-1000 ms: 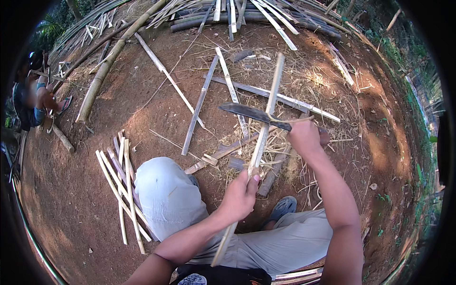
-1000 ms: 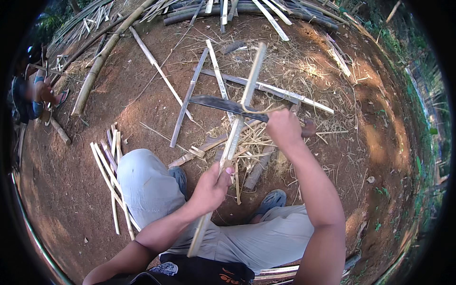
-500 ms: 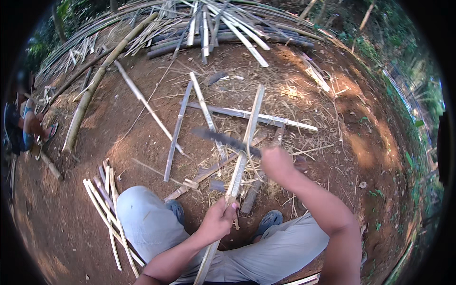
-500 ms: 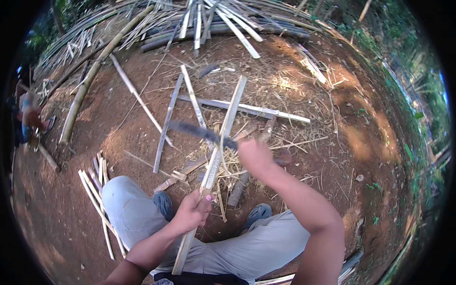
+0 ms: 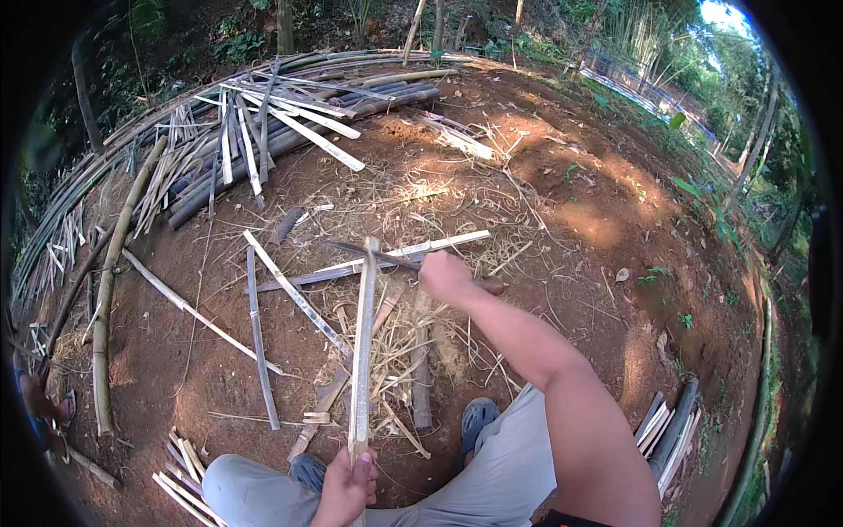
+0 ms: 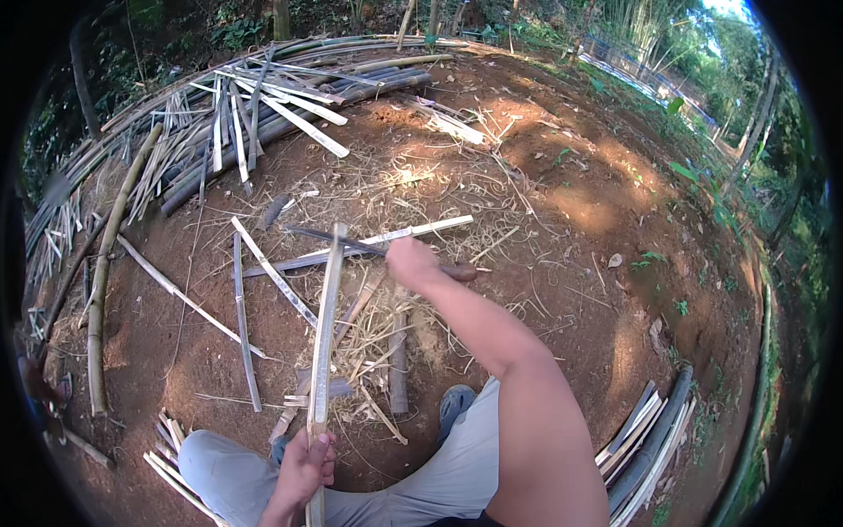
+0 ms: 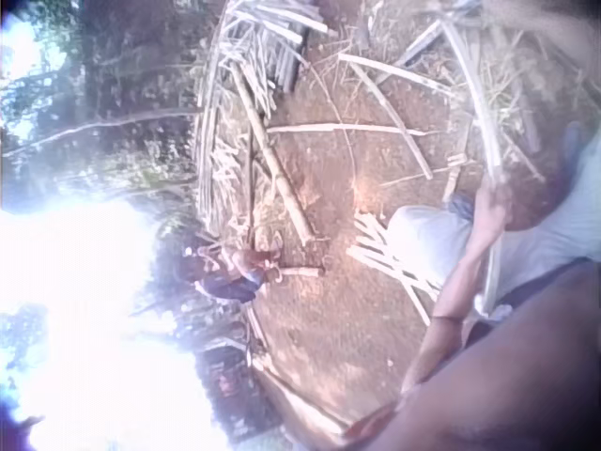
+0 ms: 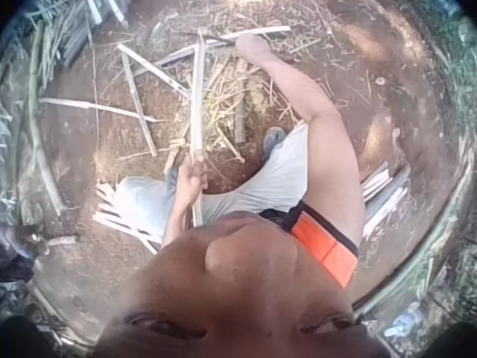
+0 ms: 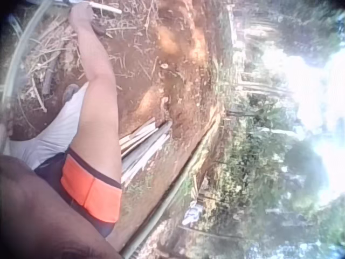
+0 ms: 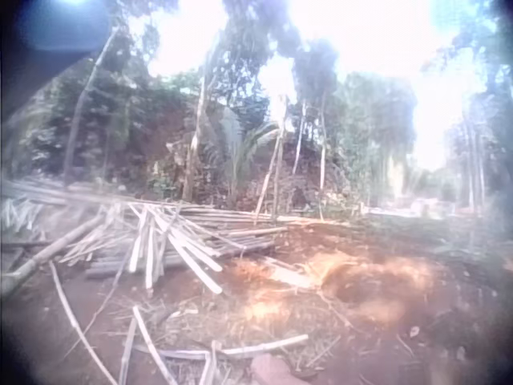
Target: The person sits on the ground and uses a machete to split long bamboo poles into thin strips. They repeatedly strike the bamboo against a wooden block to separate the layers, then use the blade to shave and refine the strips. The finished strips are placed in a pile on the ground.
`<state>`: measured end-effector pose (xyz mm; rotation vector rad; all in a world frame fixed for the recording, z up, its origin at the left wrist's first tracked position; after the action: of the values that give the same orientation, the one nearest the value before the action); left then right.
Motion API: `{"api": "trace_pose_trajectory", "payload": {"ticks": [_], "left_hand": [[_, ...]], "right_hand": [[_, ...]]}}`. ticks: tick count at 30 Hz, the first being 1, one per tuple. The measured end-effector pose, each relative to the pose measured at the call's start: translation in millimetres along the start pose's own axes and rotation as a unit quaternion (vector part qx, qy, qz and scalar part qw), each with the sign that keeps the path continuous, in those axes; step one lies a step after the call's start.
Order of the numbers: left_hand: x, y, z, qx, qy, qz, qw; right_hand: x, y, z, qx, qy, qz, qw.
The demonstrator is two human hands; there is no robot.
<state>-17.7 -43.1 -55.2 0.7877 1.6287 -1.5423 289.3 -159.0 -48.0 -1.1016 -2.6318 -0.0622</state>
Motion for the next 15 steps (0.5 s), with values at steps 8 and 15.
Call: {"api": "trace_pose_trajectory", "payload": {"ticks": [8, 15], "left_hand": [[5, -8, 1, 0.015, -0.014, -0.004, 1.0], [14, -15, -29, -0.041, -0.102, 0.004, 0.994]], "right_hand": [[-14, 38, -26, -0.067, -0.008, 0.037, 0.997], [-85, 10, -49, -0.069, 0.131, 0.263, 0.953]]}}
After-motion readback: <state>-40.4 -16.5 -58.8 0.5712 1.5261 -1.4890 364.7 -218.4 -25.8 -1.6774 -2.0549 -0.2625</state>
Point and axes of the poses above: each hand's wrist, its own y-axis towards the middle knuckle, its own z-axis out of the palm, x = y × z, the point moved 5 cm from there along y, towards the middle knuckle, and after that the axes turned 14 degrees about y, right-handed, at the moved point
